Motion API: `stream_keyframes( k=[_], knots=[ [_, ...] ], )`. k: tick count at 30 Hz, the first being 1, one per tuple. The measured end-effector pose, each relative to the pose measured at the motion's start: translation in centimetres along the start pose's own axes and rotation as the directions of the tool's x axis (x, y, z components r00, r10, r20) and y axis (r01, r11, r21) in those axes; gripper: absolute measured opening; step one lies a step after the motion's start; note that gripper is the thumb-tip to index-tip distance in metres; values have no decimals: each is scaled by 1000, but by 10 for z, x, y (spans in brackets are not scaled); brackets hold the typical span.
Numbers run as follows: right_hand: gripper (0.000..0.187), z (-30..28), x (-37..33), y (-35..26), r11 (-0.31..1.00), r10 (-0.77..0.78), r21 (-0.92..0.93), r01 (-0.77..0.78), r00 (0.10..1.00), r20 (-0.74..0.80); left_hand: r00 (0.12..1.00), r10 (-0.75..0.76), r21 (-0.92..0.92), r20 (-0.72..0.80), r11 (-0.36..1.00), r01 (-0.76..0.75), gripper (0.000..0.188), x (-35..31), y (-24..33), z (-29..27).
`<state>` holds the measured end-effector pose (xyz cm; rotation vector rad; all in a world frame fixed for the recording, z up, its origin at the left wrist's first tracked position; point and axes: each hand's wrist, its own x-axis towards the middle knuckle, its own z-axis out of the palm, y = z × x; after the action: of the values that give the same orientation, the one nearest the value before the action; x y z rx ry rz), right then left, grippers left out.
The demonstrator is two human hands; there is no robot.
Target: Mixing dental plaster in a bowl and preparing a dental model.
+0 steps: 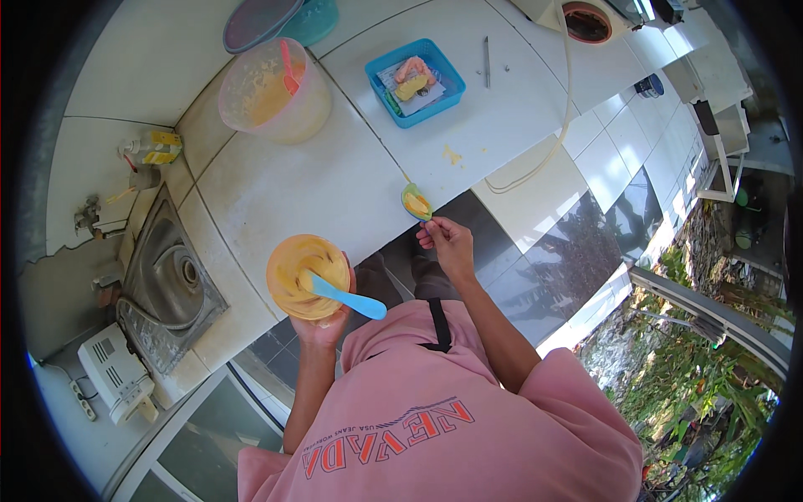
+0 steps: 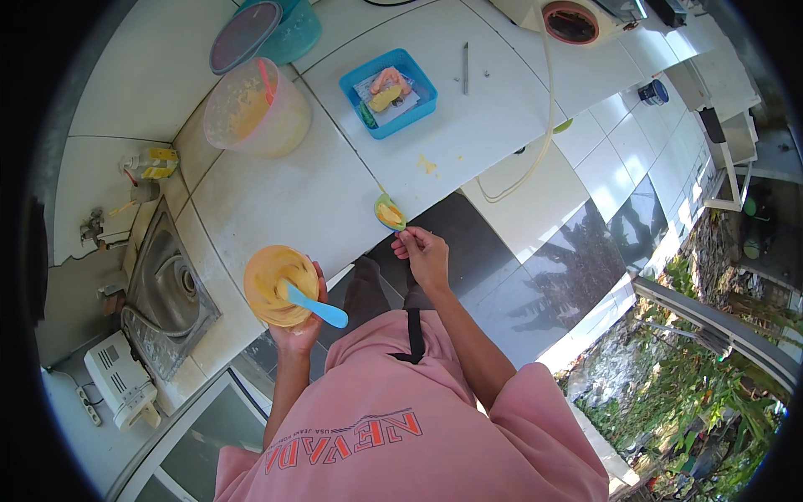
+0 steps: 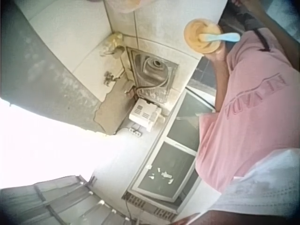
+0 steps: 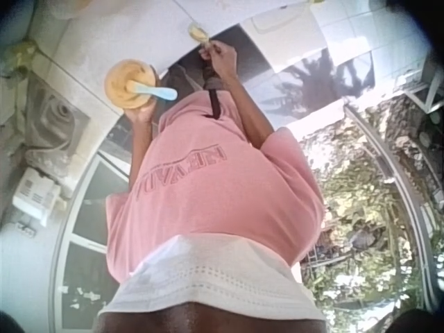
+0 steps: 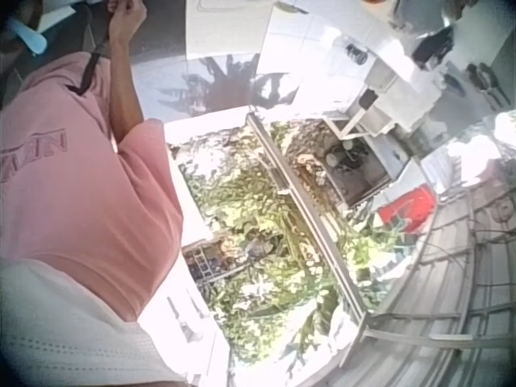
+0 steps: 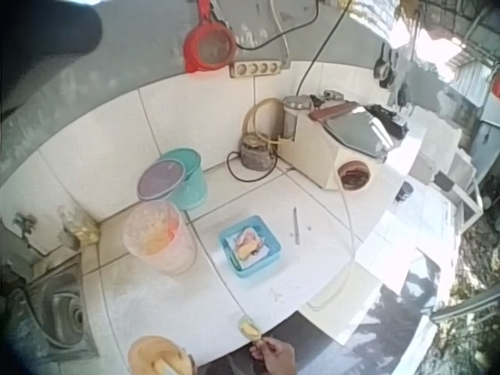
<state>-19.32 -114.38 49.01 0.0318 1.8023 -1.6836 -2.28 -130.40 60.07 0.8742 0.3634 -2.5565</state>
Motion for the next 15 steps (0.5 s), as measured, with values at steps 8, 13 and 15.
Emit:
stream_keyframes(
  k=[8, 13, 15],
  knots=[
    [18, 0, 1, 3, 1000, -9, 19, 9, 1000, 0, 1000, 4, 1, -19, 1000, -4, 60, -6, 0, -1],
    [19, 2, -7, 3, 999, -32, 27, 32, 999, -12, 999, 7, -10, -40, 1000, -7, 58, -9, 1, -2],
    [19, 4, -6, 2, 998, -52, 30, 52, 998, -19, 999, 14, 16, -40, 1000, -14, 57, -10, 1, 0]
  ],
)
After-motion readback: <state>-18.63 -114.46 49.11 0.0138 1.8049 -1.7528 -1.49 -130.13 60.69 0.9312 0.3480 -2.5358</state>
